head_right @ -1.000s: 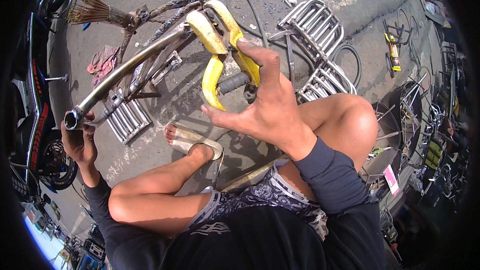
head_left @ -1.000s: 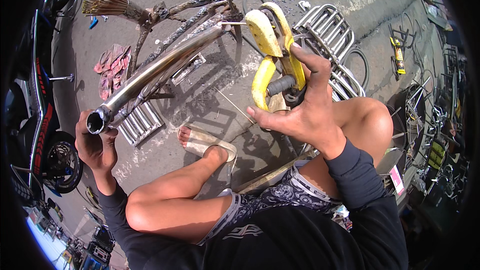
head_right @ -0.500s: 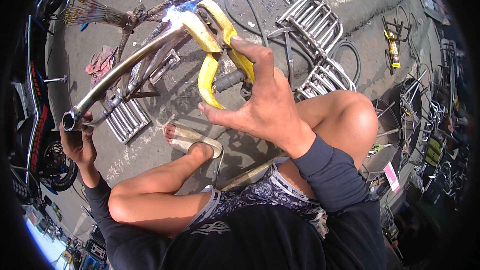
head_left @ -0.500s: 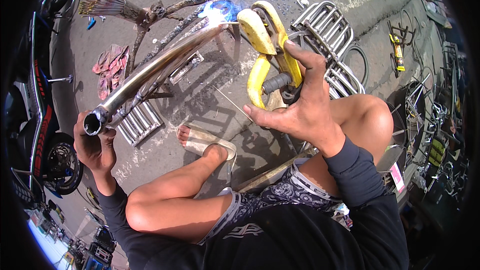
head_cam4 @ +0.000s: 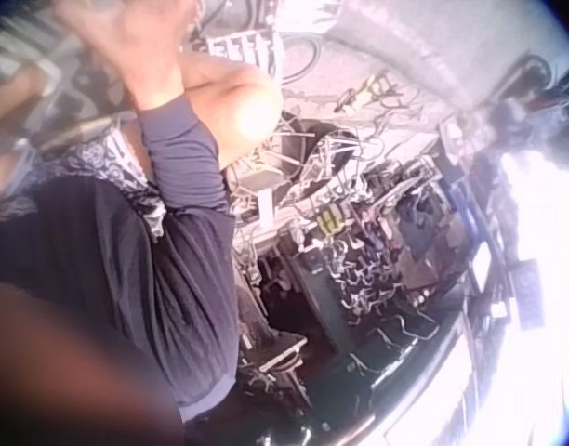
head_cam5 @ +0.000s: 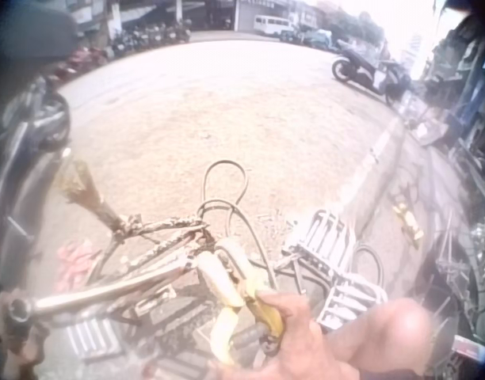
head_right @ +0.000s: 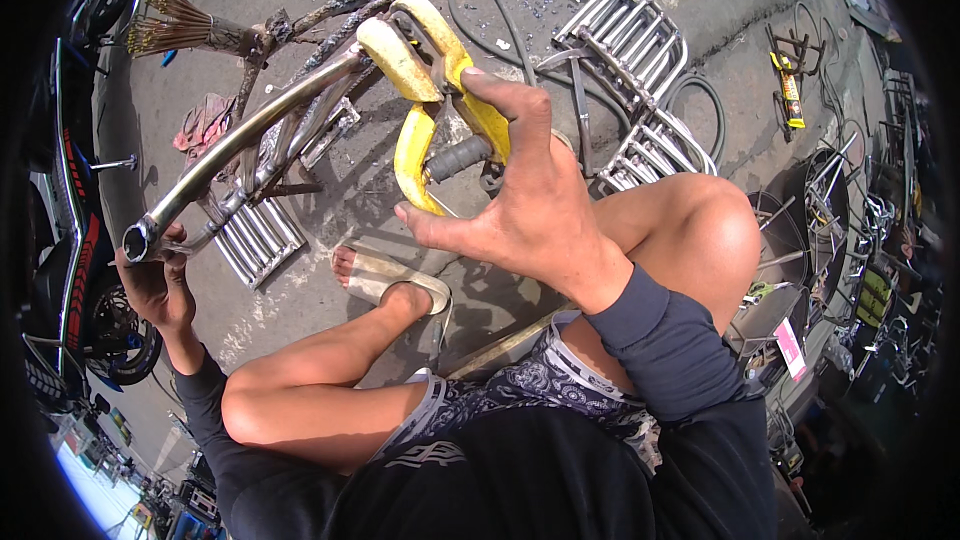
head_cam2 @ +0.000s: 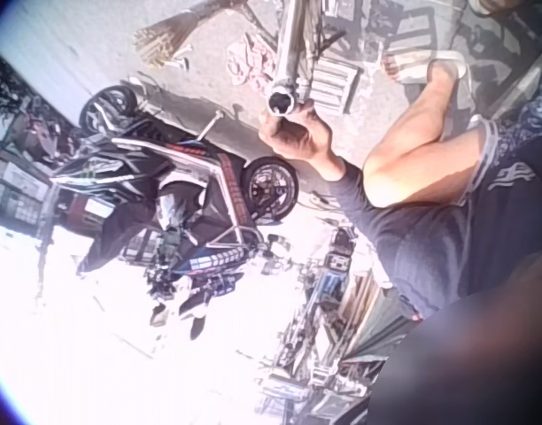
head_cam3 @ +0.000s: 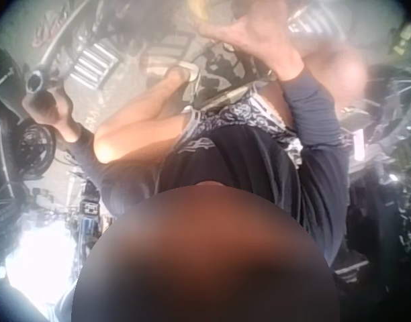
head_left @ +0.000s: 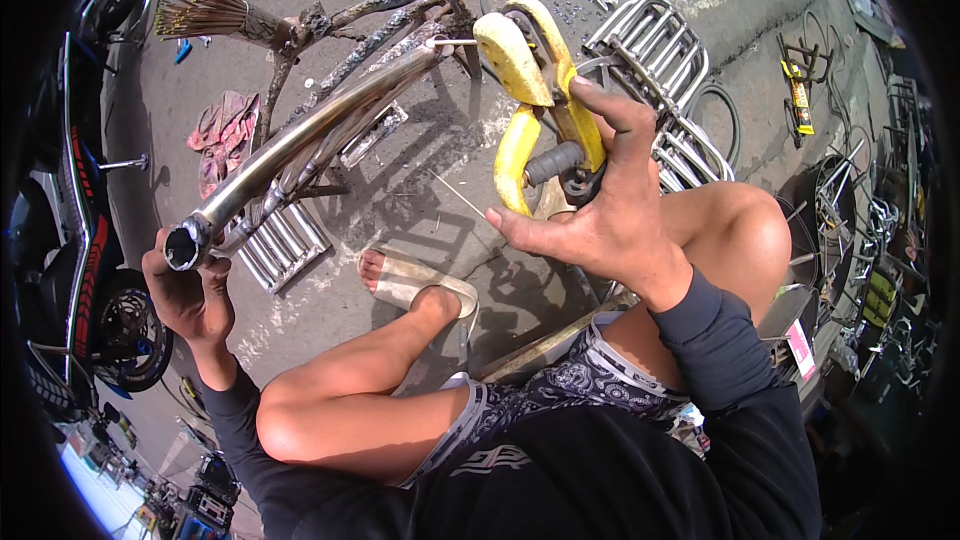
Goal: The person sits on the ground and uses a handheld welding torch to join metal tubes of a frame. They hold the frame with one hand and the torch with the other, creating sparks as they weld along the joints.
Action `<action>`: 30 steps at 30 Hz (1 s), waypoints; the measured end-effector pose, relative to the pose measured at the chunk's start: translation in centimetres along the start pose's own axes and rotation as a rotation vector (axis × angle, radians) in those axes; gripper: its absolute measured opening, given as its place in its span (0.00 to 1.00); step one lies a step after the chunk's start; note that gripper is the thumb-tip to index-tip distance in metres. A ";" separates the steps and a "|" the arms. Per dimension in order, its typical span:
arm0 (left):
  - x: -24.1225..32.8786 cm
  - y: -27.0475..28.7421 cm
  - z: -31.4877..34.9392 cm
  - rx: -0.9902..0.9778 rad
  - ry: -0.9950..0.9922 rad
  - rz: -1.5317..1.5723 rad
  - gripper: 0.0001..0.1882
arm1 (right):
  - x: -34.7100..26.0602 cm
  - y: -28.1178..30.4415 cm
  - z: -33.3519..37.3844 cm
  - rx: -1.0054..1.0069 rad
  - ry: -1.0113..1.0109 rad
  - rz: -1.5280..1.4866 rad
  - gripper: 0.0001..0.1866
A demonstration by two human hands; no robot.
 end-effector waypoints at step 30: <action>-0.7 0.8 0.6 0.065 0.047 -0.010 0.16 | 0.2 -0.1 -0.1 0.019 0.003 -0.033 0.58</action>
Point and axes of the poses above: each hand's wrist, its own z-axis away from the middle knuckle, its own y-axis out of the back of the hand, x = y × z, the point moved 7 cm from there along -z, towards the middle knuckle, and after that the axes turned 3 degrees about z, right-handed, at the moved point
